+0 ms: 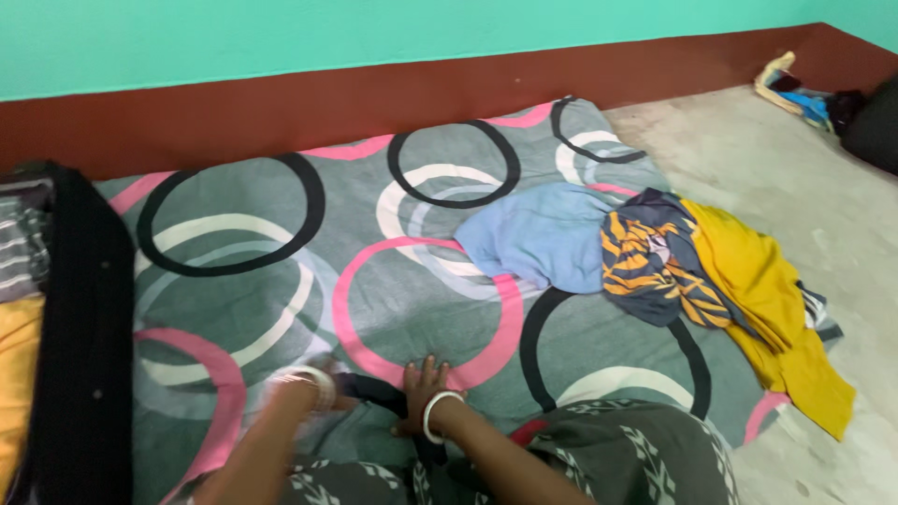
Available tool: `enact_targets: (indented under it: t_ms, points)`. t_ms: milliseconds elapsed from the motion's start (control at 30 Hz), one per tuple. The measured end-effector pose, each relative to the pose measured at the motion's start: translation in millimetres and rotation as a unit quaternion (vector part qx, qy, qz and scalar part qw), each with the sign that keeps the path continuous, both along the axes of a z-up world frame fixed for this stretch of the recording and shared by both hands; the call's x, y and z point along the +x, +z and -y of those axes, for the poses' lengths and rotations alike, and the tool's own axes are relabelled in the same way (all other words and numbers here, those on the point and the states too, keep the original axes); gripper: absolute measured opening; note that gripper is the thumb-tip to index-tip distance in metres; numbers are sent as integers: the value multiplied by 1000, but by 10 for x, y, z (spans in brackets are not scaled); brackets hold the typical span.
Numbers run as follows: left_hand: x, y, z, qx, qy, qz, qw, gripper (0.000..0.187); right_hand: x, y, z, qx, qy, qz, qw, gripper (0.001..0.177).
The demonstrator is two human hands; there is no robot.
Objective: The person places a folded garment into a suitcase and then folds a yellow garment by hand on a mattress, smoothing out the fabric.
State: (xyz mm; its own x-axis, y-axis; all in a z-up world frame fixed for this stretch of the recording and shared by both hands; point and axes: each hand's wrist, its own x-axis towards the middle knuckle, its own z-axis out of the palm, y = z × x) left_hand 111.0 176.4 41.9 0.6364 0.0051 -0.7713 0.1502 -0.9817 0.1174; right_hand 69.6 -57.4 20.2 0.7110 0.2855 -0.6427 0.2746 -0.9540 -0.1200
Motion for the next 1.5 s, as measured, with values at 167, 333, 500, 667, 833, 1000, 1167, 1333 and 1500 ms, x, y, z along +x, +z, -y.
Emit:
enact_targets:
  t_ms: [167,333,500,667,833,1000,1167,1333,1500]
  points:
    - [-620,67,1491,-35,94,61,993,94,653,-303,1067,314,98,-51,943,73]
    - [-641,247,1555,-23,81,40,996,127,1165,-18,2572,414,-276,159,853,33]
    - [-573,300,1641,20,55,27,998,142,1680,79,3486,155,-332,608,705,43]
    - [-530,253,1690,43,54,24,997,143,1928,-411,3792,479,-494,426,587,45]
    - [-548,266,1682,47,56,31,997,142,1899,-177,3304,649,-452,396,466,22]
    - [-571,155,1700,50,59,21,997,145,1527,264,2670,707,-411,229,529,13]
    - [-594,67,1729,69,73,92,991,145,1211,149,1979,681,-298,15,669,10]
    - [-647,-200,1733,109,74,143,981,151,785,-208,1532,515,354,111,772,16]
    - [-680,-792,1678,240,2,221,945,149,856,274,2004,451,43,100,886,25]
